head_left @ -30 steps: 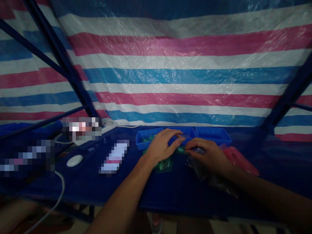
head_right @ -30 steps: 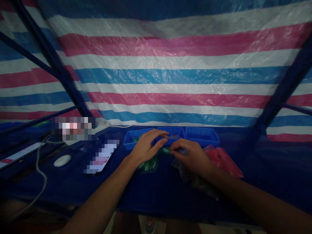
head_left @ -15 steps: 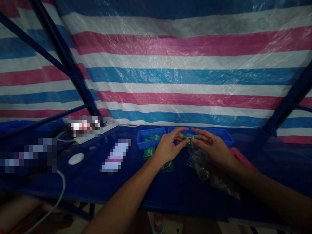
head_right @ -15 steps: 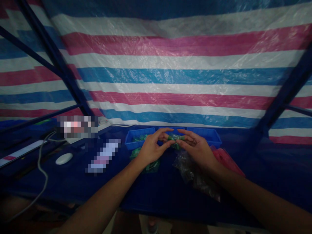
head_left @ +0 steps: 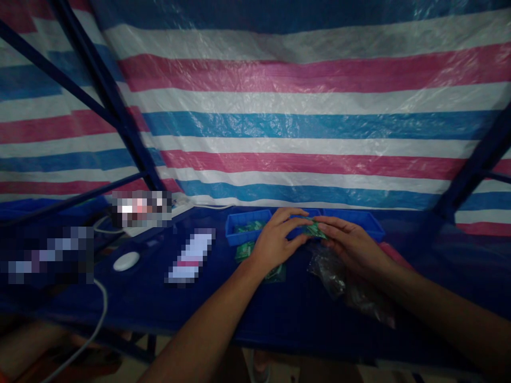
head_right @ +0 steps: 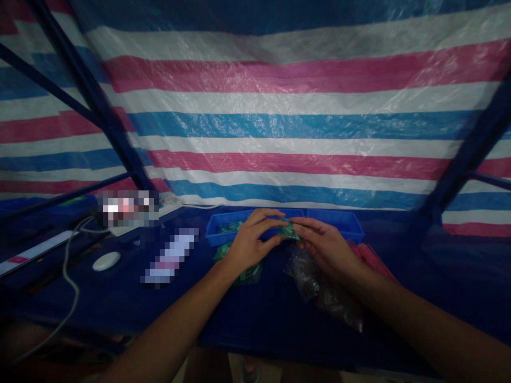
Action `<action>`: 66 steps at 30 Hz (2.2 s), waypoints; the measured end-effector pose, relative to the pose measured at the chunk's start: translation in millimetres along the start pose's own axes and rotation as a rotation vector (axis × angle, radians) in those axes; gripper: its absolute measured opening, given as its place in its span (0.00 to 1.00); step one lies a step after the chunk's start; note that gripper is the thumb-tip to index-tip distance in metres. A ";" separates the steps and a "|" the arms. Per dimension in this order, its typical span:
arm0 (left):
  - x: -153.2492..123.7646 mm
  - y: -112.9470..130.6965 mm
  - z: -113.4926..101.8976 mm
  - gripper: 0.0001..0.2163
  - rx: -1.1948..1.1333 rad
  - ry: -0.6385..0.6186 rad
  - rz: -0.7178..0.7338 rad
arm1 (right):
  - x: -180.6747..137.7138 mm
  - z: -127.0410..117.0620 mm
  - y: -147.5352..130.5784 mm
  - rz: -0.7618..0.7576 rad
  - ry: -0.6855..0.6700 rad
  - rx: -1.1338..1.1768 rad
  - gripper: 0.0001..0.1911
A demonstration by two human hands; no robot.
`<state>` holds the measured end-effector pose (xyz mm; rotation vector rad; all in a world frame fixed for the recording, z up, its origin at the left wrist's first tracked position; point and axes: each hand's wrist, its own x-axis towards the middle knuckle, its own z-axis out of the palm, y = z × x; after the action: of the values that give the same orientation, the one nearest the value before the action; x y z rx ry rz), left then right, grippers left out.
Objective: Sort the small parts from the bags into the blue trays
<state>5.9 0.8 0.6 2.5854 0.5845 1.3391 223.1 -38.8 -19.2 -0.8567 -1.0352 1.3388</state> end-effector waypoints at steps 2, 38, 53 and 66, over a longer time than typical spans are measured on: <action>1.4 1.2 -0.5 0.11 -0.019 0.009 -0.008 | -1.5 0.5 -1.1 -0.006 -0.012 -0.047 0.15; 3.5 4.6 -3.1 0.21 -0.230 -0.096 -0.318 | -10.6 4.8 -0.2 -0.291 -0.051 -0.529 0.15; 7.9 6.6 -9.8 0.07 -0.191 -0.015 -0.175 | -2.0 -6.2 3.4 -0.429 0.009 -0.428 0.08; 5.4 3.9 -5.6 0.11 -0.101 0.020 -0.210 | -8.3 -1.9 -2.7 -0.461 0.019 -0.524 0.10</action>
<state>5.2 -0.7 9.2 2.3591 0.7474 1.2921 226.2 -47.1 -18.1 -0.9314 -1.4948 0.6757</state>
